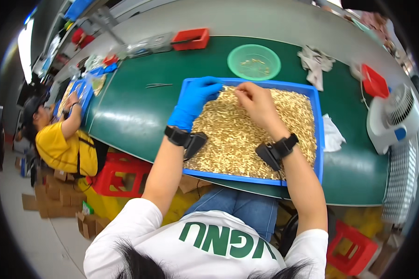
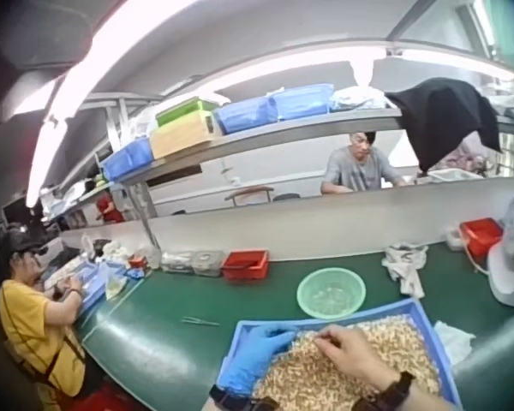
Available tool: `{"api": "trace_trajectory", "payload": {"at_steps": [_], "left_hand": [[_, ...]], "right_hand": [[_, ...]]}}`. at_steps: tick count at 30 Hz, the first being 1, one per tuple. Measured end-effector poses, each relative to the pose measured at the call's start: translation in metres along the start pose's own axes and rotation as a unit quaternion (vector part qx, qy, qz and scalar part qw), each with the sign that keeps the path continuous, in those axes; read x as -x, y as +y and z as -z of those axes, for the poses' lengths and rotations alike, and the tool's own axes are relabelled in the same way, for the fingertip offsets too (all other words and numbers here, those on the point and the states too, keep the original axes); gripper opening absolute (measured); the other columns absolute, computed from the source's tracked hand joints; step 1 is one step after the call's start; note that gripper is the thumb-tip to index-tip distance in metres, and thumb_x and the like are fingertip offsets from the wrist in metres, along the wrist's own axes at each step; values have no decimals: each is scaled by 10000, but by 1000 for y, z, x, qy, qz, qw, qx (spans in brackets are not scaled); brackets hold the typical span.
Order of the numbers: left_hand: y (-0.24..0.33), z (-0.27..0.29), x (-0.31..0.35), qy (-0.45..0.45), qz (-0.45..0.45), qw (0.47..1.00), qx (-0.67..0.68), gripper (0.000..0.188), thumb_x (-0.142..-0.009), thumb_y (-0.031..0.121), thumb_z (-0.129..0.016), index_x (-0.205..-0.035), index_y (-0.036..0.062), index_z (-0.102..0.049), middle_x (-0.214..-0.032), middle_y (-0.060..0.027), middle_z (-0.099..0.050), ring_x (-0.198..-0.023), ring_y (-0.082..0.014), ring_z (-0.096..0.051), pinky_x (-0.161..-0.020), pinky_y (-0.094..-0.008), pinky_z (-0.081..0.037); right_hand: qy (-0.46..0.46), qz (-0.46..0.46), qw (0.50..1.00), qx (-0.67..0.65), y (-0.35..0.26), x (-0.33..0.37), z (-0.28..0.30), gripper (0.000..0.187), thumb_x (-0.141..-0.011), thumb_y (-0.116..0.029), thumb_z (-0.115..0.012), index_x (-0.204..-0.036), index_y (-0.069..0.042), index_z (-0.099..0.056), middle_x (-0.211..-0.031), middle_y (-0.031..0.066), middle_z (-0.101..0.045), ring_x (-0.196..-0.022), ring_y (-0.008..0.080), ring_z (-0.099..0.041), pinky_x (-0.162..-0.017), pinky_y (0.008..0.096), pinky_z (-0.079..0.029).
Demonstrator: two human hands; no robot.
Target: Sorting small electronic or mechanical components from a tray into a container at a factory workstation.
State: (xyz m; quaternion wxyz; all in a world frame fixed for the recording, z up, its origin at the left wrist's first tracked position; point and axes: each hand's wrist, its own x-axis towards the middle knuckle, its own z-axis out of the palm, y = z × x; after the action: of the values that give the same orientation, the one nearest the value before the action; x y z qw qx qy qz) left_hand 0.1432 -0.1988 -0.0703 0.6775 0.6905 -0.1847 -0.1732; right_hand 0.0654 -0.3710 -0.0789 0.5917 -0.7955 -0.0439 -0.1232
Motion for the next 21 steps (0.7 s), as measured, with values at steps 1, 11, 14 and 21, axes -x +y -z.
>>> {"api": "trace_trajectory", "payload": {"at_steps": [1, 11, 14, 21], "left_hand": [[-2, -2, -3, -16, 3, 1000, 4, 140, -799, 90, -614, -905, 0, -630, -778, -33, -600, -681, -91, -557, -646, -243, -478], [-11, -12, -1, -39, 52, 969, 237, 154, -810, 88, -612, -942, 9, -602, -805, -25, -595, -636, -104, -550, -619, -236, -478], [-8, -9, 3, -32, 48, 968, 244, 154, -810, 75, -612, -938, -10, -603, -799, -34, -593, -622, -107, -548, -602, -239, -480], [-8, -11, -7, -53, 39, 982, 177, 174, -809, 116, -602, -953, 19, -610, -805, -15, -592, -645, -90, -530, -628, -227, -450]], "right_hand": [[14, -9, 1000, 6, 0, 0, 3, 117, -860, -93, -542, -884, 19, -563, -665, 9, -559, -597, 57, -516, -535, 204, -416], [-2, -35, 999, 17, -2, 12, 11, 128, -865, -105, -538, -882, 19, -562, -661, 11, -565, -599, 59, -521, -544, 210, -419], [-2, -30, 999, 18, -2, 11, 8, 130, -866, -107, -538, -882, 19, -562, -657, 11, -564, -597, 60, -521, -544, 211, -419], [8, -16, 999, 48, 1, 7, 15, 137, -859, -125, -548, -869, 11, -570, -665, 27, -572, -603, 73, -529, -549, 227, -428]]}}
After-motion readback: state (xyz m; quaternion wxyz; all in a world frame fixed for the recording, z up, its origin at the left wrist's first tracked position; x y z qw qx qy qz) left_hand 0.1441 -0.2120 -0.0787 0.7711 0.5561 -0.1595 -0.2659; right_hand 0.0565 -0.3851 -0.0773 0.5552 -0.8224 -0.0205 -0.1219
